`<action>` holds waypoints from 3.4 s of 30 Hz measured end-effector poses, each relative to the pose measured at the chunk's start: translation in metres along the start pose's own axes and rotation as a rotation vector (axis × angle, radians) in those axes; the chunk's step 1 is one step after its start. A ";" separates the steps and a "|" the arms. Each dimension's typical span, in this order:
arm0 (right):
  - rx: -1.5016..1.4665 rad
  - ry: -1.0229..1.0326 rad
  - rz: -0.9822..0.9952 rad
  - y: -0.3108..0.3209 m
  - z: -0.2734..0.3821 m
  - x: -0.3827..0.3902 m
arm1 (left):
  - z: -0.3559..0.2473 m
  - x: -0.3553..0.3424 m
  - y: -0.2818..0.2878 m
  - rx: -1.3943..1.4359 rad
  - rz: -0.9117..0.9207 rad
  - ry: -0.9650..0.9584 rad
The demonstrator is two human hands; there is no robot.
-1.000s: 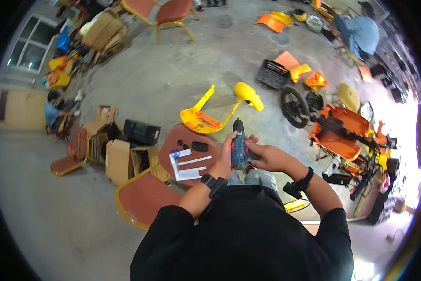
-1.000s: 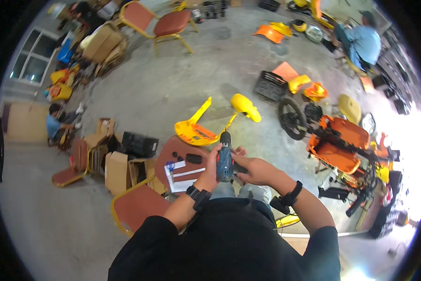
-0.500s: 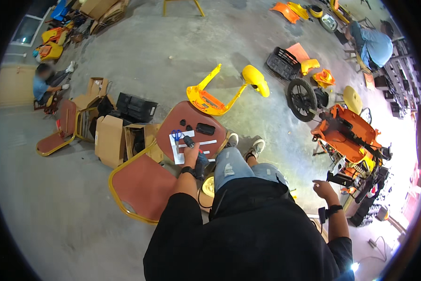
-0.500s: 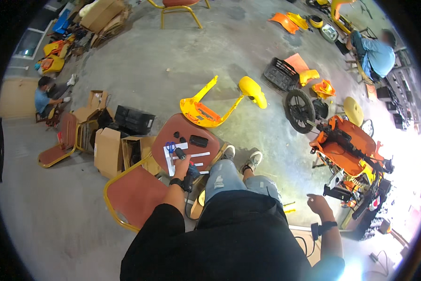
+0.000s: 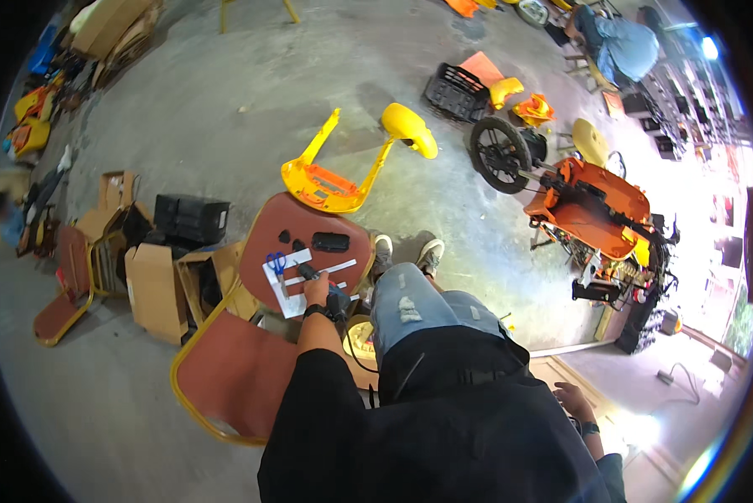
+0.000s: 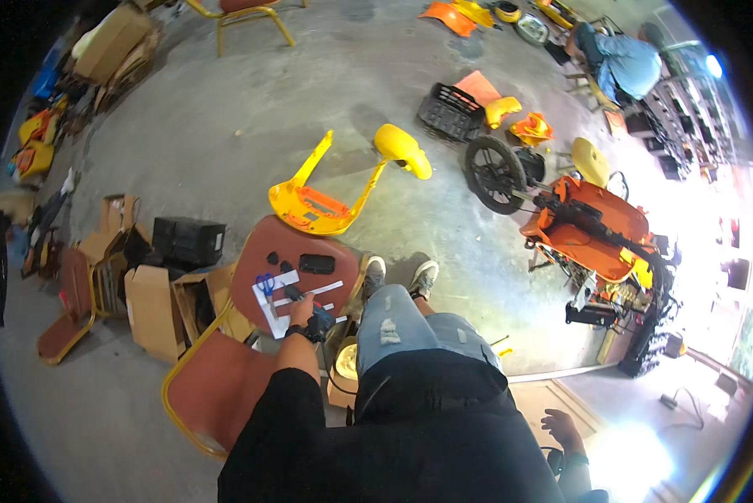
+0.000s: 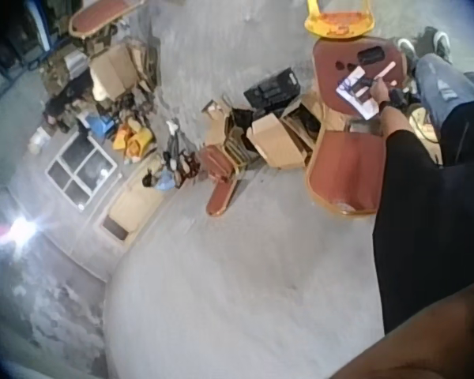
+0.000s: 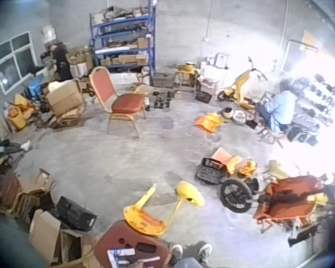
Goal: Disassembling body panels and inspecting components of an orange electric scooter.
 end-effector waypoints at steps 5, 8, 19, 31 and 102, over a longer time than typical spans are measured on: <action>-0.110 0.020 0.021 -0.018 0.012 0.034 | -0.004 -0.012 -0.014 -0.079 0.014 0.008; -0.264 -0.104 -0.047 -0.020 -0.006 0.040 | -0.013 -0.011 -0.019 -0.060 0.033 -0.058; -0.270 -0.117 -0.056 -0.029 0.002 0.044 | -0.004 -0.011 -0.009 -0.256 0.046 0.155; -0.282 -0.100 -0.039 -0.039 0.001 0.038 | -0.017 -0.015 0.004 -0.364 0.041 0.156; -0.523 0.149 -0.073 0.449 0.488 -0.764 | -0.604 0.020 -0.713 0.190 0.822 0.159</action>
Point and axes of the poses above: each hand's wrist, its own x-axis away from the middle knuckle, its own y-axis out of the back of the hand, z = x × y, the point moved 9 cm from there along -x, towards the middle knuckle, and after that the axes turned 4 degrees about z, right-handed, at the moved point
